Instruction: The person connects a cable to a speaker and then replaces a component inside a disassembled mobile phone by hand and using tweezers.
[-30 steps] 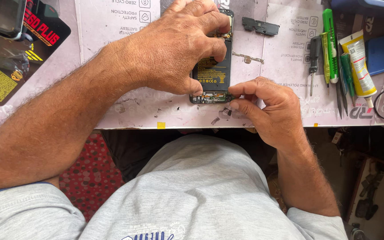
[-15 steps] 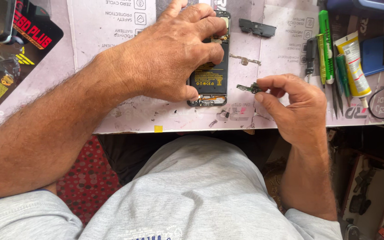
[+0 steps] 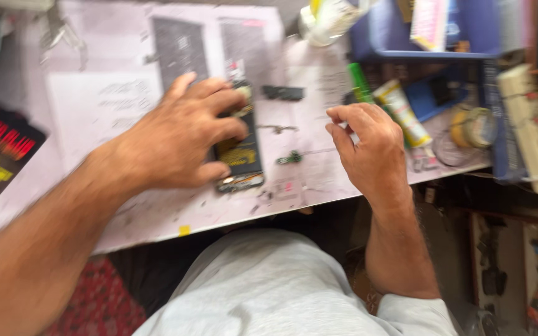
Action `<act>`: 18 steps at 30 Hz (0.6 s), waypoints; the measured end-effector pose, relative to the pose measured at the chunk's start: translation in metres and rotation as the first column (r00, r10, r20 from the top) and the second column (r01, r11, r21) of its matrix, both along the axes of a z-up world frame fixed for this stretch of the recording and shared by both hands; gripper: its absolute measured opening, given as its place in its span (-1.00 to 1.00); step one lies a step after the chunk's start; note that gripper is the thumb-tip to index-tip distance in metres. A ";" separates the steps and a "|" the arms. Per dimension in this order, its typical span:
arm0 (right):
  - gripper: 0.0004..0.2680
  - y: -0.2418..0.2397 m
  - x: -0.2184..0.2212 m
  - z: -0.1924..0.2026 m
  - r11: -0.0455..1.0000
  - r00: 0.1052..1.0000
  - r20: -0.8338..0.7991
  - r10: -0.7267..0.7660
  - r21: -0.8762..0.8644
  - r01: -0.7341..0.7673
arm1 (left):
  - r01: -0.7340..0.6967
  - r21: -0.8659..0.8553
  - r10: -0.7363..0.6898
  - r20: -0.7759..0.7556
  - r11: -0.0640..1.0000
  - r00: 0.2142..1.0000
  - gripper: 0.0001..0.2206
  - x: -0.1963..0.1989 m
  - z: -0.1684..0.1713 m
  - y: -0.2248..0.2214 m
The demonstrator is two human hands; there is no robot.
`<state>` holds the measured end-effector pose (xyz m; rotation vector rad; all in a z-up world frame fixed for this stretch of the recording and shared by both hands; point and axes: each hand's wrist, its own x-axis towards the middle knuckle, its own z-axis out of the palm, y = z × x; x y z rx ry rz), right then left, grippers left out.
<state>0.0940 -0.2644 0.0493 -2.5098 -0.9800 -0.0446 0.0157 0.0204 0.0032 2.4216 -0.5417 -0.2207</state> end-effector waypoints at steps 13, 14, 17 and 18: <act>-0.84 -0.061 0.027 0.039 0.927 0.926 -0.048 -0.374 -0.035 0.372 | -0.023 -0.001 0.023 0.080 1.000 0.997 -0.52 -0.004 -0.030 0.002; -0.84 -0.064 0.027 0.040 0.904 0.902 -0.068 -0.426 -0.062 0.422 | -0.022 0.006 0.021 0.074 1.000 0.997 -0.53 -0.004 -0.032 0.002; -0.86 -0.073 0.027 0.041 0.865 0.862 -0.097 -0.497 -0.128 0.485 | -0.020 0.007 0.019 0.082 1.000 0.996 -0.54 -0.004 -0.033 0.002; -0.86 -0.076 0.027 0.041 0.880 0.880 -0.084 -0.467 -0.138 0.454 | -0.019 0.006 0.018 0.077 1.000 0.997 -0.53 -0.004 -0.033 0.003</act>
